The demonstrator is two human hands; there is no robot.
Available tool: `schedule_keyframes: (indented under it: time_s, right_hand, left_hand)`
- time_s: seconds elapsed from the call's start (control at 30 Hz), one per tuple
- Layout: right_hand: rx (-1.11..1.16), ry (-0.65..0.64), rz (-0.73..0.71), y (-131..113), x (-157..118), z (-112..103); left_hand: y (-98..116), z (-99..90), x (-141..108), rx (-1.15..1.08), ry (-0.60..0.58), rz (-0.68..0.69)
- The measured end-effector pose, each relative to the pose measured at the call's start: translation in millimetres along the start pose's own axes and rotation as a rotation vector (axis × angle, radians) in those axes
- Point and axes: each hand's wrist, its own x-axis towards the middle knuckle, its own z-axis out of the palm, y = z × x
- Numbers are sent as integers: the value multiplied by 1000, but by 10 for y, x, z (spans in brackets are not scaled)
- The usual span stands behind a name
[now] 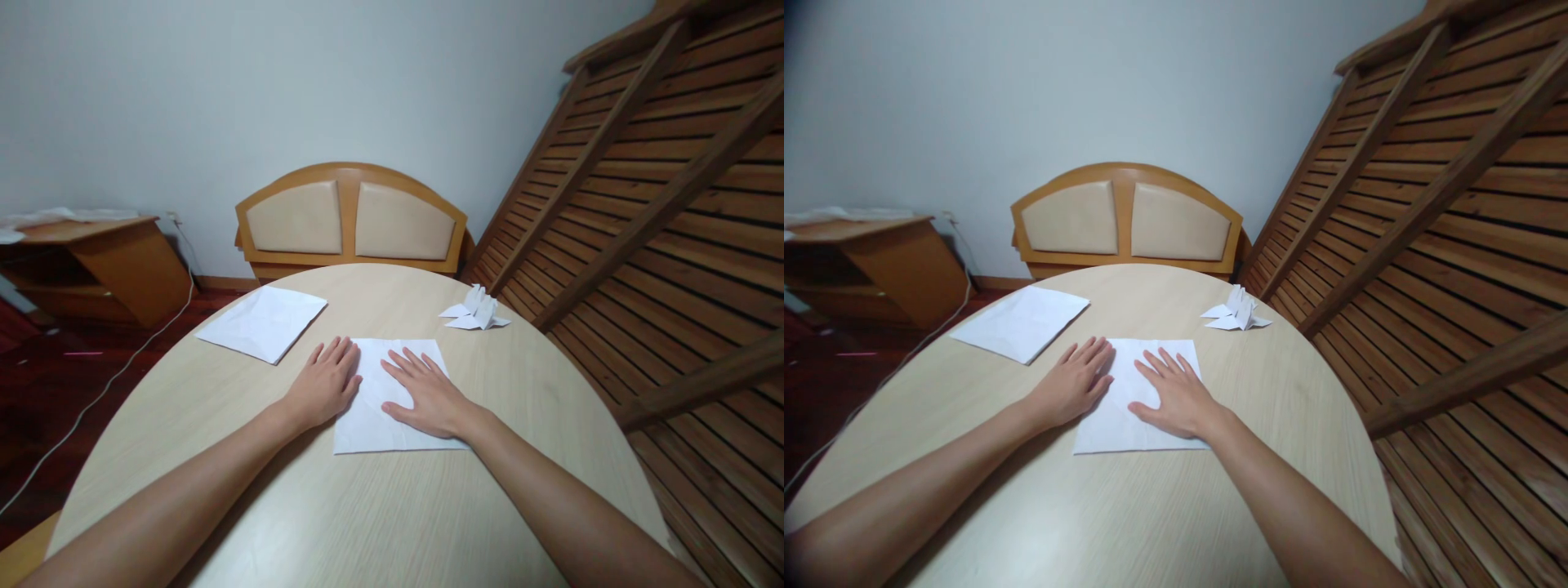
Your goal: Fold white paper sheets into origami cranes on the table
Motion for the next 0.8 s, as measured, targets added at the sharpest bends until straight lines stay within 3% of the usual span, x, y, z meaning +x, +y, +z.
schedule_keyframes:
  time_s: [0.13,0.2,0.33,0.5,0.63,0.8]
  right_hand:
    - [-15,-1,20,10,53,-3]
    - [-13,11,4,33,52,-10]
    - [6,-12,-68,119,-15,-47]
    - [34,-16,-60,156,-140,-125]
    - [60,-110,-124,98,-211,-191]
    - [48,-163,-116,40,-228,-225]
  left_hand:
    - [38,-49,-43,-133,-93,288]
    - [38,-31,-53,-177,-150,332]
    - [4,11,-43,-159,-161,303]
    - [-21,-7,-40,-110,-159,253]
    - [-73,-49,-50,-74,-166,201]
    - [-155,-140,-28,-87,-178,255]
